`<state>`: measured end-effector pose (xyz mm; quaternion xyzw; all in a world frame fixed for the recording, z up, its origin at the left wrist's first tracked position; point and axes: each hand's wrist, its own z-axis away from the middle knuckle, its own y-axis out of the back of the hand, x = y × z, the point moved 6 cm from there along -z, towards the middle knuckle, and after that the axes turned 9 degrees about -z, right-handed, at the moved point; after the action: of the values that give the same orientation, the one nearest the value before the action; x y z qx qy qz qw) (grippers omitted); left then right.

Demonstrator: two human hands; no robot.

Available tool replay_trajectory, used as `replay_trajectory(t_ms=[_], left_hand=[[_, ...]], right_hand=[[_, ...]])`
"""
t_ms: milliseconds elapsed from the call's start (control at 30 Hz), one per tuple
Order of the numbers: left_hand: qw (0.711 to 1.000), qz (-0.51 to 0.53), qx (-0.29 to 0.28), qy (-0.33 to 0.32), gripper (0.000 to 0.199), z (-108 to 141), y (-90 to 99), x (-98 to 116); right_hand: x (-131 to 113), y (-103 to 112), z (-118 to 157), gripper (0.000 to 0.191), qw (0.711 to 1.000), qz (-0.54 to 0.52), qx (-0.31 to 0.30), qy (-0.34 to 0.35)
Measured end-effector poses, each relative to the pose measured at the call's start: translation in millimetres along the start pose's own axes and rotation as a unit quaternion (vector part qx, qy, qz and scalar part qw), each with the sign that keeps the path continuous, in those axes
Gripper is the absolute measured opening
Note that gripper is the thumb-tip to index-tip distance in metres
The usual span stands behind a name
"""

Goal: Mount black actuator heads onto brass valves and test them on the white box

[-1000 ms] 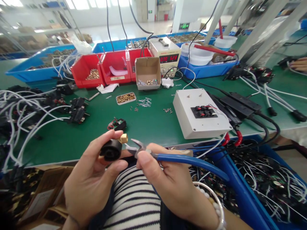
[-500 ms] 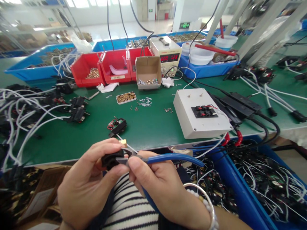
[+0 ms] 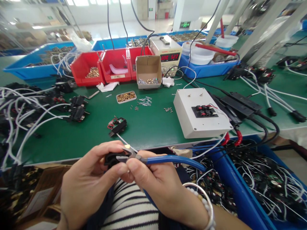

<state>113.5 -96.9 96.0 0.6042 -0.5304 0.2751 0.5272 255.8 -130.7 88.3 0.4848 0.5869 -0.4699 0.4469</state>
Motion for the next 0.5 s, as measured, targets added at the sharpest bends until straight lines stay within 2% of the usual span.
replay_trajectory(t_ms=[100,200,300,400,500], left_hand=[[0.996,0.054,-0.049,0.051,0.009,-1.7,-7.9,-3.8],[0.977,0.14,-0.103,0.126,0.012,-1.9,-18.2,-10.1],[0.96,0.204,-0.1,0.165,0.031,-1.9,-21.3,-13.8],[0.956,0.224,-0.092,0.166,0.041,-0.1,-22.1,-14.6],[0.963,0.214,-0.09,0.136,0.042,2.4,-21.7,-12.5]], right_hand=[[0.9,-0.5,0.8,0.042,0.999,0.026,-0.002,0.023],[3.1,8.3,-2.6,0.046,0.999,0.031,0.033,0.017],[16.5,29.7,-17.0,0.05,0.995,0.036,0.079,-0.053],[42.4,47.8,-38.5,0.056,0.978,0.143,0.023,-0.151],[68.0,63.3,-51.5,0.044,0.935,0.277,-0.014,-0.219]])
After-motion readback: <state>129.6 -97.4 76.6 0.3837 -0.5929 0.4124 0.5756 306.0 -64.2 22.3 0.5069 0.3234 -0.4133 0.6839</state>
